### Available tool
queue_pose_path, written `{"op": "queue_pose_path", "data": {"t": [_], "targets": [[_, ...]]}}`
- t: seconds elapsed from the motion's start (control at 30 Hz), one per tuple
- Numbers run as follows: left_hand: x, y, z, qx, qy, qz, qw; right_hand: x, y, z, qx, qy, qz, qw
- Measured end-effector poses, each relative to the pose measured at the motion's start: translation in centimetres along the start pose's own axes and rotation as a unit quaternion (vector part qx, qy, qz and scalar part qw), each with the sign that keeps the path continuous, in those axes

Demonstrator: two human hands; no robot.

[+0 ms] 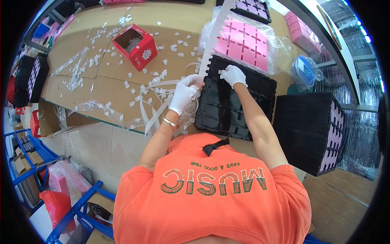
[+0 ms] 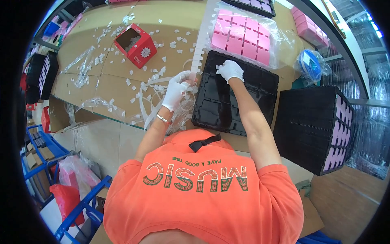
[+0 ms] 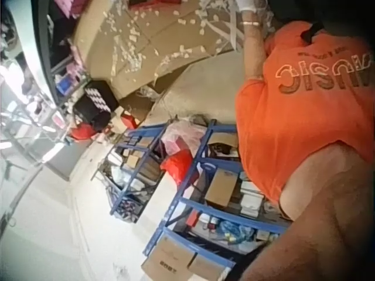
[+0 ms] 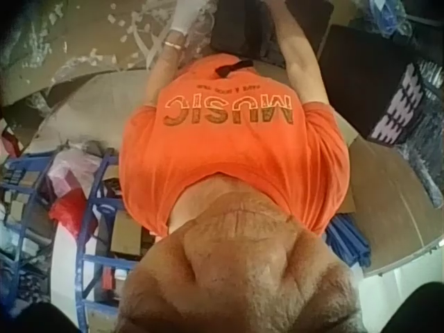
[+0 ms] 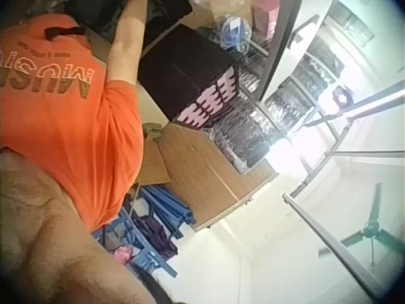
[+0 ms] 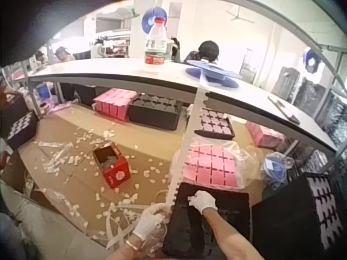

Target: The person places pink foam dividers into black plastic trays, then applies adhesive strips to secure them by hand.

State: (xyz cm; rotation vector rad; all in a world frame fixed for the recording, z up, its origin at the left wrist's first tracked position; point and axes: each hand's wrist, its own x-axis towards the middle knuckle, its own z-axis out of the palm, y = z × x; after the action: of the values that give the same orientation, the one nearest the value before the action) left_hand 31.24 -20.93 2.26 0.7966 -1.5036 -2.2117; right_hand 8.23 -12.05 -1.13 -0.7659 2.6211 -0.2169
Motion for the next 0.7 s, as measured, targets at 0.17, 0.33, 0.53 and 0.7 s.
{"op": "queue_pose_path", "data": {"t": [0.17,0.33,0.53,0.7], "targets": [[-0.4,0.5,1.2,-0.010,-0.003,-0.007,1.000,-1.8,1.4,-0.1,0.083,0.071,-0.066,0.992],[-1.0,-0.3,1.3,-0.027,0.014,-0.024,0.999,-9.1,-2.3,-3.6,0.474,-0.117,-0.059,0.871],[-1.4,0.4,2.1,-0.019,0.003,0.001,1.000,-10.6,-3.5,-2.9,0.469,-0.096,-0.132,0.868],[-2.4,2.0,2.7,0.228,0.044,0.067,0.970,-12.2,-4.3,-4.5,0.472,-0.107,-0.097,0.869]]}}
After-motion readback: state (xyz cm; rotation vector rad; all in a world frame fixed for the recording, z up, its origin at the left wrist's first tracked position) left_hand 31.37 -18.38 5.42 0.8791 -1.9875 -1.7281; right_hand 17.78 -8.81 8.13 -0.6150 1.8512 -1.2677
